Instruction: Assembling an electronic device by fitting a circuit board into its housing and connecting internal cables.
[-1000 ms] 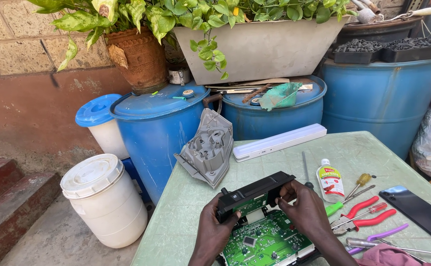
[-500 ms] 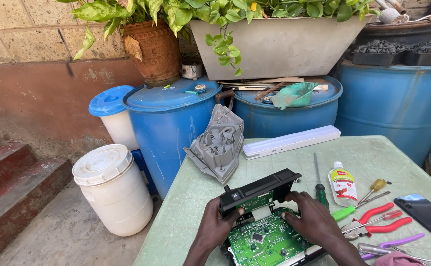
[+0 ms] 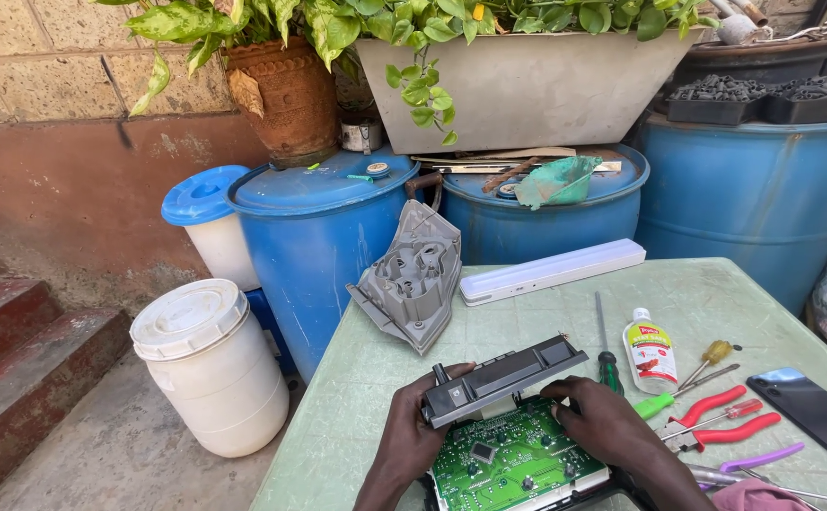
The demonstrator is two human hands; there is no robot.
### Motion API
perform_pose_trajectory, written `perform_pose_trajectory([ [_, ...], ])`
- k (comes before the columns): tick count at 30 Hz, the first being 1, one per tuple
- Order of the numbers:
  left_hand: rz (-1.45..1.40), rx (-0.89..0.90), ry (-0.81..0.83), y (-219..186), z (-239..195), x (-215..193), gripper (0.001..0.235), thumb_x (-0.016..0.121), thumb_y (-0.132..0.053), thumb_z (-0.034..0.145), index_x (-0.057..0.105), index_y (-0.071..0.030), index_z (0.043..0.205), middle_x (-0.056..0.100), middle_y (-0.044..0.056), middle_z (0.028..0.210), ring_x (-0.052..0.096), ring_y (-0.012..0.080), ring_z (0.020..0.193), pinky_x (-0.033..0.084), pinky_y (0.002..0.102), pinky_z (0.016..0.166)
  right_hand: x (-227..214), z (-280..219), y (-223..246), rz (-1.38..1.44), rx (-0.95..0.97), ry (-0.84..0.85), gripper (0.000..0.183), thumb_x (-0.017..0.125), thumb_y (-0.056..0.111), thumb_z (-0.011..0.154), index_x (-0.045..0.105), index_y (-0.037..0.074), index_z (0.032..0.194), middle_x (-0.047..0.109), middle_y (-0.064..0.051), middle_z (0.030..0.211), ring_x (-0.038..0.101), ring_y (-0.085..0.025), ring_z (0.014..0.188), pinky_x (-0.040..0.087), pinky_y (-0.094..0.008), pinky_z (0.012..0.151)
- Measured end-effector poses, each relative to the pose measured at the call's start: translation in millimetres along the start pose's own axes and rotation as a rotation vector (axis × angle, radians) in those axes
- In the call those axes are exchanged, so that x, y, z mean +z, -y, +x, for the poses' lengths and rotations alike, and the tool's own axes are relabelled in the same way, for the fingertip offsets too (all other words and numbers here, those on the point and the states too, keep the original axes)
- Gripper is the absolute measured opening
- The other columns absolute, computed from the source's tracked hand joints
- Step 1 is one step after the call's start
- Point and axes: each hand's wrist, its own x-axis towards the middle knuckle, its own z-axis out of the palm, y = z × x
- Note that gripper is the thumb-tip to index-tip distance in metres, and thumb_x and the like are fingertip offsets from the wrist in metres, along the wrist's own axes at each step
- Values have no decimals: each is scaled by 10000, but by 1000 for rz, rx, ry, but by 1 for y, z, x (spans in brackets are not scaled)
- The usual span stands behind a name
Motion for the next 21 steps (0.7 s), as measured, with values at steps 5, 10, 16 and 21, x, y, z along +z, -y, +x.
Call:
perform_pose_trajectory([
  [5,2,-61,31,3,6,-3,631,591,185,723,668,-126,1267,709,143,1277,672,260,1219,603,396,975,-10,-7,5,48,16,62,447,504,162,909,675,291,1301,631,61,1389,721,-160,1081,530,-301,924],
  [10,73,-189,85,25,17,-12,482,690,-31,805,666,-166,1267,723,102,1276,657,264,1220,560,429,1024,-9,-8,-1,78,-2,90,497,471,107,898,669,305,1310,617,78,1417,641,-138,1239,503,-285,994],
  [16,85,-3,142,9,26,-11,448,631,51,787,715,-103,1199,737,95,1225,700,223,1139,604,344,892,-11,-11,3,52,100,137,510,457,159,928,623,368,1362,805,18,949,549,-82,584,429,-235,589],
  [21,89,-184,111,41,26,-13,284,727,-103,825,737,-123,1108,769,71,1079,700,229,1020,608,340,836,-7,-8,-4,53,62,137,477,434,210,929,636,331,1344,794,24,1060,718,-100,1006,505,-238,879],
])
